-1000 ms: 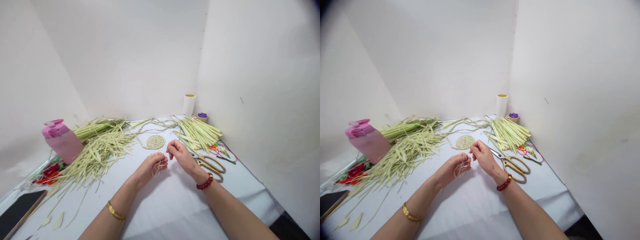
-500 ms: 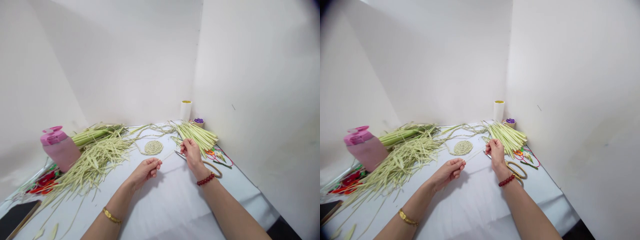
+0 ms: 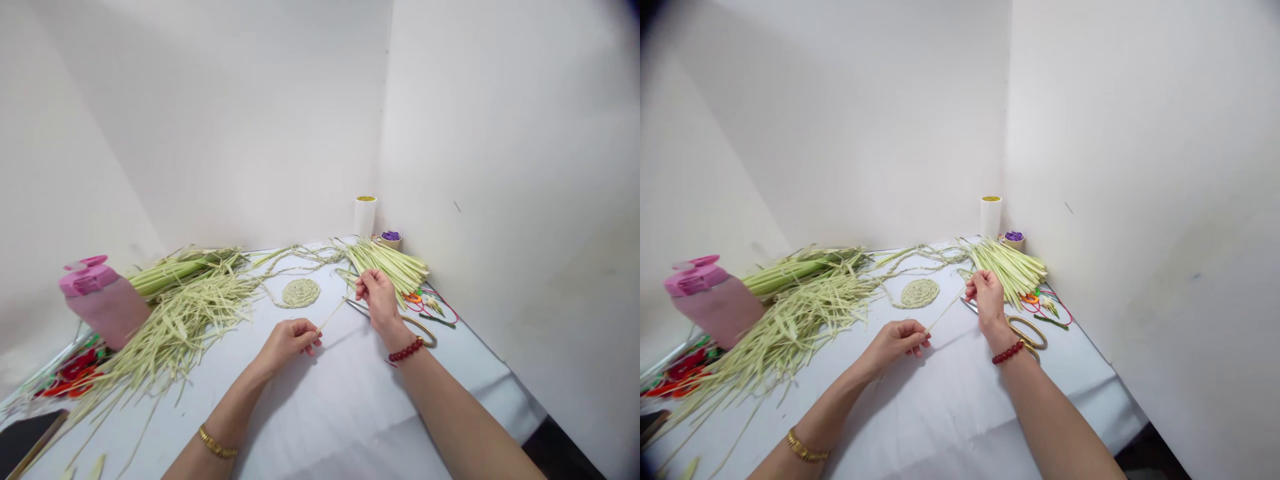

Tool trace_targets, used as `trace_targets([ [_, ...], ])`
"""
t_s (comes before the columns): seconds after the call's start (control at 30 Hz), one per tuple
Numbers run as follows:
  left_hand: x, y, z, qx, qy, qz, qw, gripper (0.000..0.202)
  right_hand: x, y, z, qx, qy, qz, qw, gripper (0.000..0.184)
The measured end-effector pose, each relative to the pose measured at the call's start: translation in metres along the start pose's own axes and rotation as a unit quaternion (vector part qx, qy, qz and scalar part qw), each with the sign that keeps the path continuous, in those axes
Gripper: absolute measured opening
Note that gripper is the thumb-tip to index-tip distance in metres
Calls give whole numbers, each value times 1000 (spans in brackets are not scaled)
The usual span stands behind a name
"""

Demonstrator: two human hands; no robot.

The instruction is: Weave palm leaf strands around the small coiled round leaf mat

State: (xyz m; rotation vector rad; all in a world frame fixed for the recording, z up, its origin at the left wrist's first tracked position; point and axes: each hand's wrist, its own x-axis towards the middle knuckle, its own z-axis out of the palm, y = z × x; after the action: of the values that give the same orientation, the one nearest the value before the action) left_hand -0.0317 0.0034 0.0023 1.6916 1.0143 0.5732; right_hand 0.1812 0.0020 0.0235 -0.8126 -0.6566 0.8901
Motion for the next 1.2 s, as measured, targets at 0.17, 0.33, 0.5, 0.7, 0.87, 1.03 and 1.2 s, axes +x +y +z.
trace_targets([
  [0.17,-5,11,2,47,15,15,999,18,-1,-1,0,-8,0,1,1000,17],
  [0.33,-5,15,3,109,55,41,992,20,-3,-3,1,-4,4,8,1000,18],
  [0.5,-5,10,-1,96,64,69,991,20,-1,-3,-1,-9,-2,4,1000,19],
  [0.7,-5,4,2,15,-18,21,1000,34,2,0,-4,-22,21,-2,1000,19],
  [0.87,-6,4,0,3,-19,1,1000,27,4,4,-3,-16,22,-10,1000,17],
  [1.03,-16,6,-6,82,51,31,995,14,-1,1,1,9,1,29,1000,22],
  [1.2,-19,13,-8,185,39,51,981,10,-9,-1,7,19,-59,65,996,24],
])
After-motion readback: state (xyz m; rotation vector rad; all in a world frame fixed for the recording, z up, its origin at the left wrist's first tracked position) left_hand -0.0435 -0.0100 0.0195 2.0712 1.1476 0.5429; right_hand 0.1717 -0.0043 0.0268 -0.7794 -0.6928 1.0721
